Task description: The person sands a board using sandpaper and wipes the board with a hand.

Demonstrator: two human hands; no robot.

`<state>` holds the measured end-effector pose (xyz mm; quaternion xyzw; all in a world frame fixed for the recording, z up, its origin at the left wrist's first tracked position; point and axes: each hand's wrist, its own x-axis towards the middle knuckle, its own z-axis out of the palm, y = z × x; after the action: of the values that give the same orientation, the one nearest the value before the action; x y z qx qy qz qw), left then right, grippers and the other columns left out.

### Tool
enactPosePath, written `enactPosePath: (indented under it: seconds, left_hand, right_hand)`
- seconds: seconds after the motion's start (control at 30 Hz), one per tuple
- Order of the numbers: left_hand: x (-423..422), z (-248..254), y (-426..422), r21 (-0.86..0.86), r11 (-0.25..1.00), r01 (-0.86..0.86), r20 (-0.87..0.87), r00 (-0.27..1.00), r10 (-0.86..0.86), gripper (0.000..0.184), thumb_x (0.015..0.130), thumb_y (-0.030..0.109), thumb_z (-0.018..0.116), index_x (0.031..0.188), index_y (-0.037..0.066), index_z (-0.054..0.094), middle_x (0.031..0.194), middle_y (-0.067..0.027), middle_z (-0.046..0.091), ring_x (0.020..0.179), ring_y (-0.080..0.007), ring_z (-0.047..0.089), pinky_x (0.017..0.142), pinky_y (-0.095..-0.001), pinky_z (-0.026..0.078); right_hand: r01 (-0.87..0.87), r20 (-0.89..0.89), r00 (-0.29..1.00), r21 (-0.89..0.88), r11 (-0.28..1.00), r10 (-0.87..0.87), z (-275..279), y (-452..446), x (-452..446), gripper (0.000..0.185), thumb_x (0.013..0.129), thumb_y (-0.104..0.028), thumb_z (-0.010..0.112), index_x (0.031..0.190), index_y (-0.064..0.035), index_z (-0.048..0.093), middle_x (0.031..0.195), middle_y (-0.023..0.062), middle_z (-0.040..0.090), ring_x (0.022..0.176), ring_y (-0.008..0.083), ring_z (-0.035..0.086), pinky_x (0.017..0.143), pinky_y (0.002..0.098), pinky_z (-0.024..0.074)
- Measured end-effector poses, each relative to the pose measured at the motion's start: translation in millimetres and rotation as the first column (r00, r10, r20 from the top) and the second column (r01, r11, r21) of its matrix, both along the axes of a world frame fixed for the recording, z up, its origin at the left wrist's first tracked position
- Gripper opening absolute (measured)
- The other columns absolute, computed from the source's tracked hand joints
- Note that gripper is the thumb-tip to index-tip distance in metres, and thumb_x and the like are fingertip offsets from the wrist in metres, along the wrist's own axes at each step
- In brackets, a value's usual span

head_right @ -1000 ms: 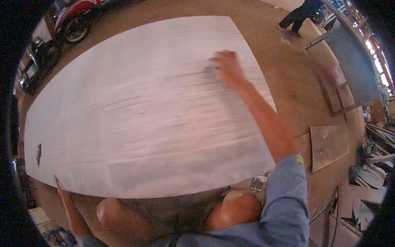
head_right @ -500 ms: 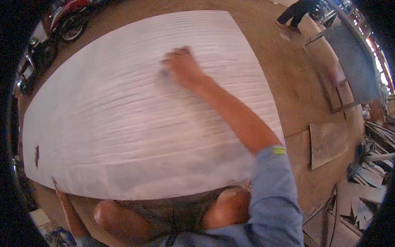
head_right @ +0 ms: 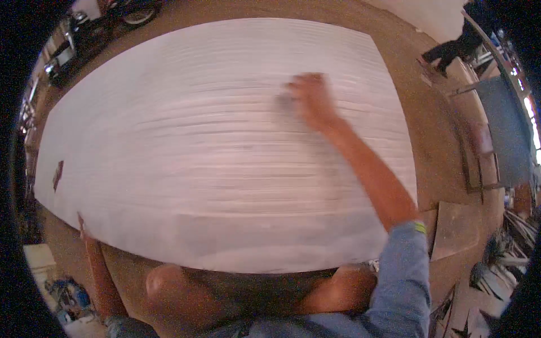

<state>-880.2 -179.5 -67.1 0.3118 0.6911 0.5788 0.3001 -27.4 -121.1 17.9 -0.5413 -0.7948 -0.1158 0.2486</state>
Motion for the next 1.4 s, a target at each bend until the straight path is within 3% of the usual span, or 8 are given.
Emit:
enactPosePath:
  seconds: [0.33, 0.43, 0.53, 0.67, 0.9, 1.13, 1.2, 1.4]
  left_hand:
    - [71, 37, -7, 0.099, 0.978, -0.184, 0.234, 0.959, 0.157, 0.055, 0.092, 0.027, 0.054, 0.135, -0.005, 0.041, 0.121, -0.0163, 0.059, 0.097, -0.0260, 0.062, 0.087, -0.0386, 0.052]
    - [55, 30, -18, -0.232, 0.972, -0.025, -0.576, 0.809, -0.117, 0.051, 0.093, 0.028, 0.054, 0.133, -0.003, 0.046, 0.125, -0.0173, 0.056, 0.102, -0.0257, 0.060, 0.088, -0.0387, 0.051]
    - [-22, -47, -4, 0.271, 0.936, 0.224, -0.146, 0.971, -0.190, 0.047, 0.095, 0.032, 0.051, 0.131, 0.003, 0.051, 0.123, -0.0149, 0.058, 0.099, -0.0243, 0.062, 0.087, -0.0376, 0.052]
    - [49, 10, 0, 0.089, 0.991, -0.098, 0.234, 0.969, 0.075, 0.049, 0.095, 0.035, 0.050, 0.133, 0.004, 0.050, 0.119, -0.0153, 0.060, 0.093, -0.0245, 0.064, 0.083, -0.0361, 0.053]
    - [126, 77, -7, -0.081, 0.874, -0.478, 0.064, 0.873, 0.483, 0.058, 0.079, 0.033, 0.075, 0.103, -0.017, 0.057, 0.102, -0.0164, 0.064, 0.078, -0.0224, 0.064, 0.070, -0.0368, 0.054]
    - [137, 78, -28, 0.228, 0.953, -0.201, 0.280, 0.951, 0.134, 0.056, 0.081, 0.029, 0.073, 0.113, -0.012, 0.054, 0.110, -0.0146, 0.059, 0.090, -0.0224, 0.062, 0.076, -0.0350, 0.052]
    - [122, 64, -31, 0.517, 0.856, 0.009, 0.231, 0.962, -0.149, 0.053, 0.082, 0.028, 0.072, 0.114, -0.011, 0.054, 0.112, -0.0143, 0.059, 0.093, -0.0224, 0.062, 0.078, -0.0353, 0.051]
    - [71, 38, -12, 0.157, 0.974, -0.162, 0.223, 0.967, 0.125, 0.050, 0.092, 0.029, 0.055, 0.127, -0.006, 0.047, 0.120, -0.0148, 0.056, 0.099, -0.0242, 0.061, 0.083, -0.0369, 0.051]
  right_hand:
    - [-0.098, 0.005, 0.995, 0.030, 0.995, 0.098, 17, 25, -45, 0.014, 0.080, -0.008, 0.056, 0.091, -0.0065, 0.064, 0.090, 0.0140, 0.059, 0.094, 0.0316, 0.054, 0.091, 0.0451, 0.0379]
    - [0.230, 0.128, 0.964, 0.031, 0.973, -0.232, 4, -38, 110, 0.027, 0.078, -0.007, 0.057, 0.103, -0.0104, 0.067, 0.113, 0.0138, 0.058, 0.109, 0.0326, 0.049, 0.098, 0.0458, 0.0334]
    - [0.447, 0.158, 0.894, -0.345, 0.825, -0.418, 31, -53, 113, 0.030, 0.073, -0.003, 0.062, 0.103, -0.0063, 0.066, 0.116, 0.0138, 0.058, 0.114, 0.0344, 0.048, 0.103, 0.0453, 0.0314]
    - [-0.040, 0.014, 0.999, 0.102, 0.994, 0.039, -23, 31, -21, 0.033, 0.072, -0.007, 0.063, 0.105, -0.0050, 0.062, 0.112, 0.0156, 0.059, 0.109, 0.0333, 0.050, 0.097, 0.0475, 0.0341]
    - [-0.130, 0.041, 0.989, -0.218, 0.967, 0.142, 19, 114, -261, 0.021, 0.080, -0.002, 0.053, 0.098, -0.0062, 0.063, 0.096, 0.0117, 0.060, 0.101, 0.0275, 0.053, 0.090, 0.0420, 0.0372]
    - [0.097, 0.169, 0.982, -0.054, 0.994, -0.086, -24, 2, 86, 0.047, 0.068, 0.006, 0.052, 0.115, -0.0013, 0.055, 0.124, 0.0209, 0.051, 0.122, 0.0405, 0.041, 0.107, 0.0486, 0.0295]
    - [0.080, 0.222, 0.973, -0.081, 0.994, -0.060, -4, 10, 49, 0.046, 0.069, 0.004, 0.053, 0.115, -0.0015, 0.055, 0.123, 0.0208, 0.052, 0.121, 0.0402, 0.041, 0.107, 0.0485, 0.0290]
    - [-0.227, -0.017, 0.974, -0.117, 0.967, 0.226, -12, 150, -305, 0.045, 0.077, 0.003, 0.055, 0.121, -0.0059, 0.053, 0.126, 0.0176, 0.047, 0.120, 0.0350, 0.040, 0.106, 0.0456, 0.0299]
